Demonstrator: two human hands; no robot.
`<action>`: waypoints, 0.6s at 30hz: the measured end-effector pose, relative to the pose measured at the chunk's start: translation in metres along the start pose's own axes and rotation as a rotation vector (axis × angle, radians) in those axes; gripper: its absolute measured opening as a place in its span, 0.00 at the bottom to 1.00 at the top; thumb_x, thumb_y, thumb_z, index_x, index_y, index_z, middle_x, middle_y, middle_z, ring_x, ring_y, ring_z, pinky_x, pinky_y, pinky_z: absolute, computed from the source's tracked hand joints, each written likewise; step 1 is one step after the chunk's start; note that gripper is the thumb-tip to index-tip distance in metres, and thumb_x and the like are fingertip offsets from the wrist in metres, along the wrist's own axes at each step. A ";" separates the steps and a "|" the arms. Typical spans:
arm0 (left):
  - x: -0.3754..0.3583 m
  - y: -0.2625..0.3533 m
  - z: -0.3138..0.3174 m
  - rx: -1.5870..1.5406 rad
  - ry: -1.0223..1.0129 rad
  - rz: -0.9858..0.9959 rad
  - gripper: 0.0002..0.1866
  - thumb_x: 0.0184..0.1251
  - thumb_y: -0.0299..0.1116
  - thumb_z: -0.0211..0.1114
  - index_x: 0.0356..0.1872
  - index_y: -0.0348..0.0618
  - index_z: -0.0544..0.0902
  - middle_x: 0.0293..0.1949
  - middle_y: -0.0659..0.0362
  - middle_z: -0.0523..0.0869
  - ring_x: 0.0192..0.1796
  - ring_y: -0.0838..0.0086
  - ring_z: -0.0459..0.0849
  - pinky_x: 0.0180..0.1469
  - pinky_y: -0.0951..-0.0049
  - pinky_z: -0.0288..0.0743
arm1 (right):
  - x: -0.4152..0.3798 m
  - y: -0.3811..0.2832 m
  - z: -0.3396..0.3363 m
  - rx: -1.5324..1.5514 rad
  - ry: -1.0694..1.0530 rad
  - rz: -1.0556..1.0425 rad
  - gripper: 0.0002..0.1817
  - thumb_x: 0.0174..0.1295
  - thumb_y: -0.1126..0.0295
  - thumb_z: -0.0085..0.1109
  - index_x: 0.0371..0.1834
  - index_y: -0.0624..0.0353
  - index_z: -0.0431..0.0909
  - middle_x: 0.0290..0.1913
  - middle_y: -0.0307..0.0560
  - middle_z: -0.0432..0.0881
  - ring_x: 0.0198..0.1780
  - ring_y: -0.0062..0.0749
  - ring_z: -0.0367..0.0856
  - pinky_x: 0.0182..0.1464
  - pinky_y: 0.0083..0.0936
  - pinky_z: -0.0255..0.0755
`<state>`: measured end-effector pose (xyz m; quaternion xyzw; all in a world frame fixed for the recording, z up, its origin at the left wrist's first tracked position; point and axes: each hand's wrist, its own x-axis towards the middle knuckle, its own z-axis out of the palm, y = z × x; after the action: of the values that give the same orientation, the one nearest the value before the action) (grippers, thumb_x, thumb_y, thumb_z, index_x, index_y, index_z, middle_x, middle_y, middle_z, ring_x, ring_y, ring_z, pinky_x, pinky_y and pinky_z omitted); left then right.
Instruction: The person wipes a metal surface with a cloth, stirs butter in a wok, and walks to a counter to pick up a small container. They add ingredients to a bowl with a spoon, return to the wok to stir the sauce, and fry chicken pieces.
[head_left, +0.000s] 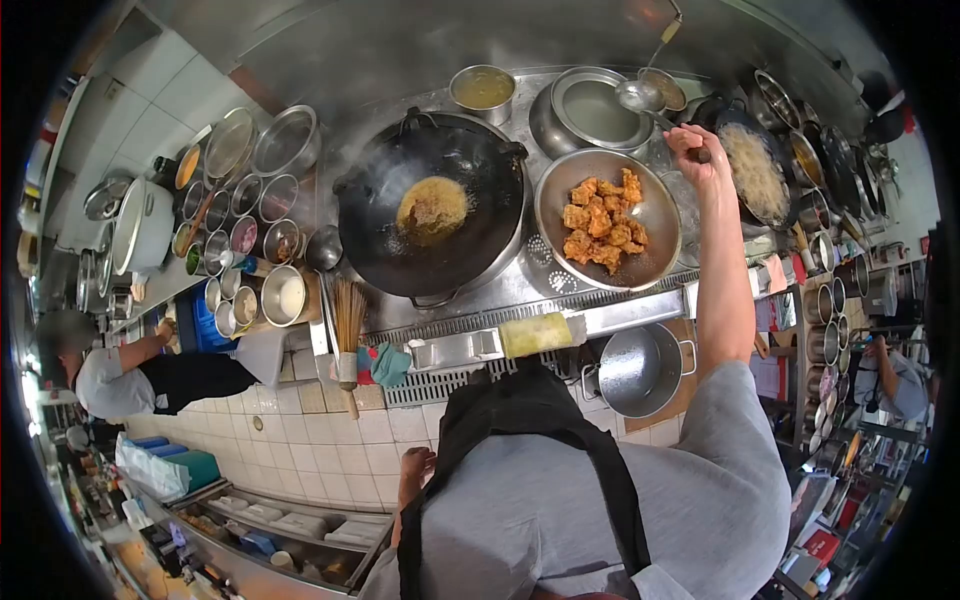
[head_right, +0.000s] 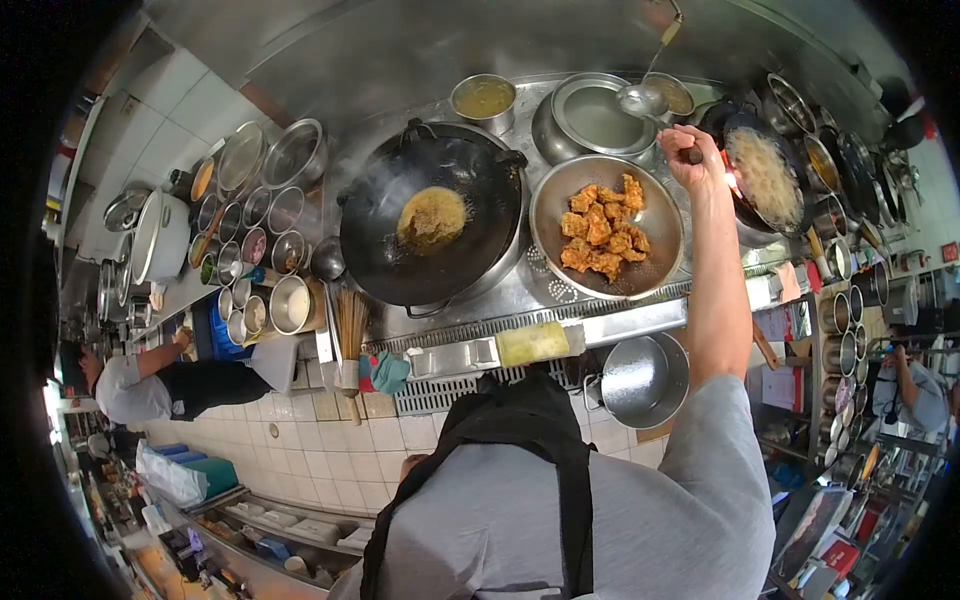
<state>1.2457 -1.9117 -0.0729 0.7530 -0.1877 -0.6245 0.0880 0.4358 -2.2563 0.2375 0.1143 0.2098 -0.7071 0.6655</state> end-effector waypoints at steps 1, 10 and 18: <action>0.002 0.002 -0.001 0.010 -0.004 0.002 0.15 0.75 0.30 0.61 0.57 0.33 0.80 0.44 0.49 0.89 0.40 0.62 0.91 0.39 0.63 0.86 | -0.001 0.001 0.000 0.010 0.002 0.006 0.25 0.73 0.81 0.49 0.65 0.81 0.49 0.31 0.44 0.68 0.20 0.24 0.70 0.20 0.17 0.73; 0.022 -0.017 -0.014 0.132 -0.077 0.262 0.14 0.76 0.31 0.62 0.55 0.32 0.79 0.42 0.47 0.89 0.39 0.58 0.92 0.41 0.60 0.90 | 0.002 0.005 0.000 0.022 0.045 0.011 0.26 0.72 0.81 0.50 0.67 0.80 0.48 0.30 0.45 0.68 0.20 0.24 0.69 0.20 0.17 0.72; 0.002 -0.002 -0.005 0.029 0.015 0.074 0.15 0.76 0.31 0.61 0.56 0.32 0.78 0.44 0.47 0.89 0.39 0.58 0.92 0.36 0.62 0.90 | 0.008 0.006 0.002 0.014 0.052 0.000 0.31 0.72 0.84 0.51 0.71 0.83 0.46 0.32 0.44 0.69 0.20 0.21 0.69 0.19 0.14 0.70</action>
<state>1.2510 -1.9110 -0.0746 0.7513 -0.2240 -0.6125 0.1016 0.4417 -2.2646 0.2352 0.1371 0.2223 -0.7054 0.6589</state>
